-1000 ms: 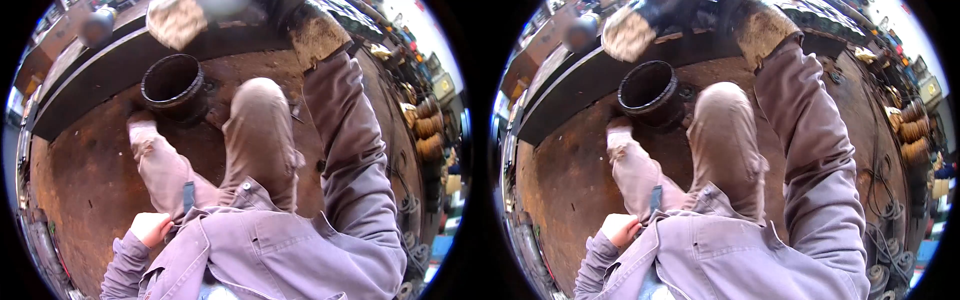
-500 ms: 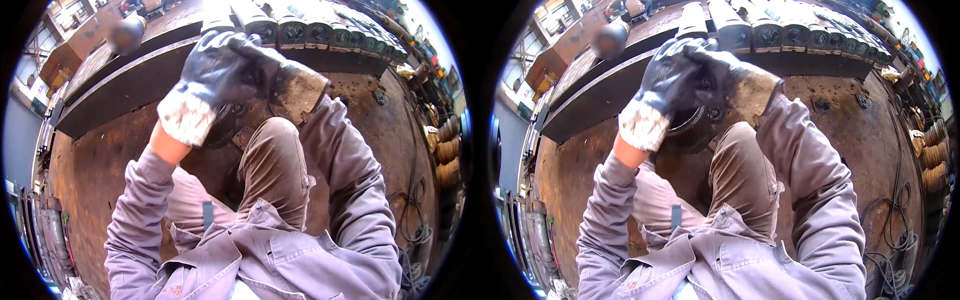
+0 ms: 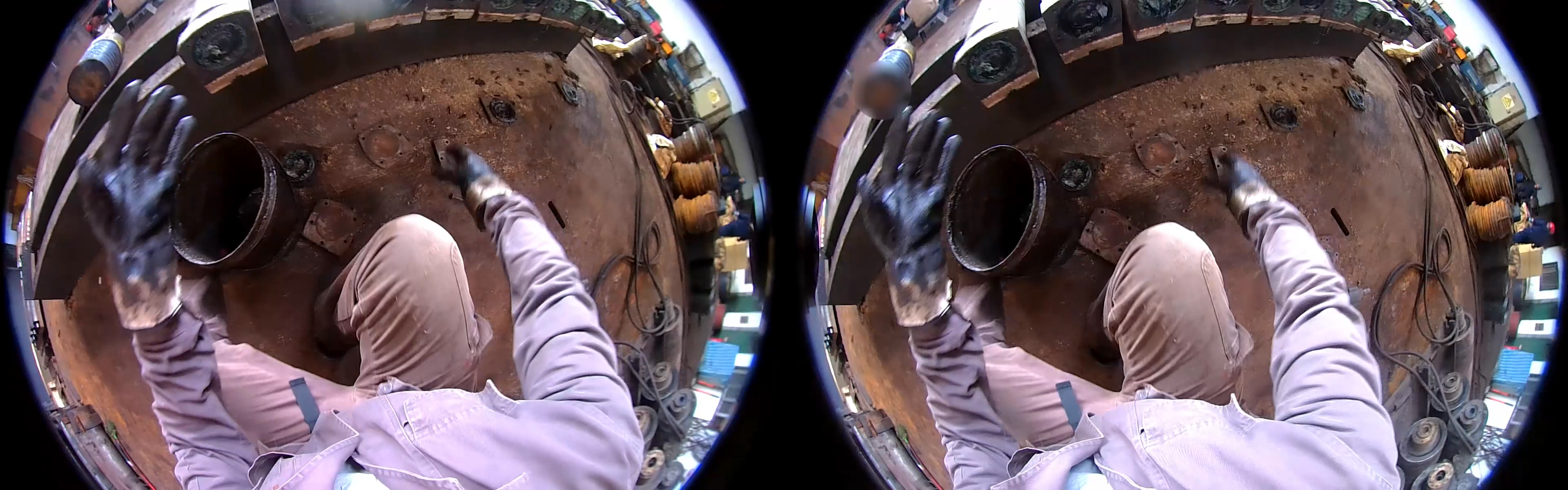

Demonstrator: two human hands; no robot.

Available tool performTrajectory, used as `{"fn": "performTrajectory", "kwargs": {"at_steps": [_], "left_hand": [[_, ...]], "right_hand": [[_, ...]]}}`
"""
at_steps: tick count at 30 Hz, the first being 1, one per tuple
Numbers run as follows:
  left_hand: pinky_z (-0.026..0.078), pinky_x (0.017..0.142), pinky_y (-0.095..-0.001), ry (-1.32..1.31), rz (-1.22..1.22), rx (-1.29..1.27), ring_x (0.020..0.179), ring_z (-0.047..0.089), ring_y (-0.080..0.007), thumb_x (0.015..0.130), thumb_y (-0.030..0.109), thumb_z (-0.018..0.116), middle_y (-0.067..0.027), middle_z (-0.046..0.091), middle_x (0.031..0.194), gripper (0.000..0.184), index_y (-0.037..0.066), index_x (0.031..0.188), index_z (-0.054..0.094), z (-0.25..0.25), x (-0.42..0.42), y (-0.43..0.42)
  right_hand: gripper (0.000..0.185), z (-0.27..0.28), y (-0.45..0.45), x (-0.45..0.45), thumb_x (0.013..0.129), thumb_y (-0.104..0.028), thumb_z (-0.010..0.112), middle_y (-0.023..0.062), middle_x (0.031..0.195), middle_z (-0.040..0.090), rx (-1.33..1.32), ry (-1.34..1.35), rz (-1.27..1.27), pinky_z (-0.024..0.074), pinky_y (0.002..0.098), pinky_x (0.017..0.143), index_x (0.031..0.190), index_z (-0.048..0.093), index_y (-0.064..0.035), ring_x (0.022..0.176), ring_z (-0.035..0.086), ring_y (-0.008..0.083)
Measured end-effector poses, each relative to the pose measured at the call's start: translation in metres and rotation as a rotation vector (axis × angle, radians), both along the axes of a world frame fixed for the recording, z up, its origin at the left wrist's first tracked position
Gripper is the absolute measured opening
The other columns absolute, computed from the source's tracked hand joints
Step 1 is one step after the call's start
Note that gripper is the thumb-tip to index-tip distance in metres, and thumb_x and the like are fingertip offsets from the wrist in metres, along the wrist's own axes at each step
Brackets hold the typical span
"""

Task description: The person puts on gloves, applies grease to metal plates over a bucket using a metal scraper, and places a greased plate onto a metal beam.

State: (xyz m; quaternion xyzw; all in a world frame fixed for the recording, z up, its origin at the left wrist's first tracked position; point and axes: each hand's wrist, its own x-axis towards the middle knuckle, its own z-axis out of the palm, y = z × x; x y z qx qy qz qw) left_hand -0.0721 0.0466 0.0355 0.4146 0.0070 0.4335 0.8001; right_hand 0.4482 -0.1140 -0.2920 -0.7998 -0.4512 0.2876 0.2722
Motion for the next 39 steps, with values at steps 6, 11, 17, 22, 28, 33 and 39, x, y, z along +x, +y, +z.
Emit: {"fn": "performTrajectory", "kwargs": {"at_steps": [6,11,17,22,28,33,39], "left_hand": [[0.006,0.131,-0.0597,0.138,0.315,-0.006,0.159,0.010,-0.0497,0.099,0.052,0.067,-0.0413,0.014,0.166,0.105,-0.007,0.165,0.011,-0.046,-0.028,0.025],[0.003,0.131,-0.0594,0.134,0.179,-0.078,0.159,0.005,-0.0524,0.100,0.058,0.062,-0.0417,0.006,0.167,0.109,-0.008,0.164,0.004,-0.076,-0.029,0.036],[0.009,0.131,-0.0600,0.207,0.255,-0.088,0.158,0.008,-0.0551,0.101,0.056,0.062,-0.0438,0.008,0.165,0.107,-0.010,0.163,0.006,-0.081,-0.009,0.031],[0.009,0.131,-0.0617,0.152,0.308,0.018,0.158,0.014,-0.0517,0.093,0.070,0.065,-0.0406,0.016,0.166,0.117,-0.009,0.163,0.014,-0.078,0.000,0.028],[0.022,0.127,-0.0665,-0.038,0.448,-0.262,0.152,0.033,-0.0507,0.093,0.073,0.061,-0.0297,0.035,0.164,0.103,0.004,0.163,0.032,-0.040,0.030,-0.003],[0.034,0.126,-0.0531,0.458,0.431,0.118,0.146,0.047,-0.0398,0.099,0.059,0.064,-0.0253,0.046,0.158,0.091,-0.001,0.160,0.035,-0.034,0.053,-0.015],[0.036,0.124,-0.0505,0.376,0.171,0.219,0.145,0.050,-0.0373,0.097,0.064,0.064,-0.0243,0.051,0.155,0.095,-0.004,0.157,0.038,-0.039,0.051,-0.012]], "right_hand": [[0.113,-0.061,-0.043,-0.038,0.079,-0.039,0.088,0.0236,0.142,0.063,-0.792,-0.402,-0.183,0.0532,0.0450,0.105,0.167,0.021,-0.0189,0.126,0.065,0.0384],[0.096,-0.139,-0.100,-0.051,0.083,-0.037,0.084,0.0210,0.136,0.065,-0.918,-0.425,-0.259,0.0540,0.0448,0.102,0.159,0.029,-0.0173,0.120,0.066,0.0361],[0.076,-0.153,-0.116,-0.032,0.088,-0.034,0.080,0.0178,0.128,0.068,-0.885,-0.414,-0.255,0.0549,0.0445,0.099,0.149,0.040,-0.0153,0.112,0.067,0.0335],[0.059,-0.157,-0.111,-0.028,0.093,-0.031,0.077,0.0151,0.122,0.070,-0.766,-0.383,-0.276,0.0556,0.0443,0.097,0.141,0.048,-0.0137,0.106,0.068,0.0312],[0.040,-0.124,-0.070,0.026,0.098,-0.028,0.073,0.0120,0.114,0.072,0.026,0.062,-0.369,0.0566,0.0440,0.094,0.132,0.059,-0.0117,0.098,0.070,0.0286],[0.024,0.059,0.017,0.020,0.100,-0.032,0.074,0.0086,0.104,0.074,0.914,1.285,-0.434,0.0622,0.0466,0.081,0.115,0.069,-0.0136,0.090,0.070,0.0247],[0.053,0.253,0.080,-0.100,0.102,-0.041,0.069,0.0126,0.117,0.071,0.982,1.241,-0.237,0.0599,0.0278,0.054,0.148,0.054,-0.0208,0.071,0.069,0.0165]]}}
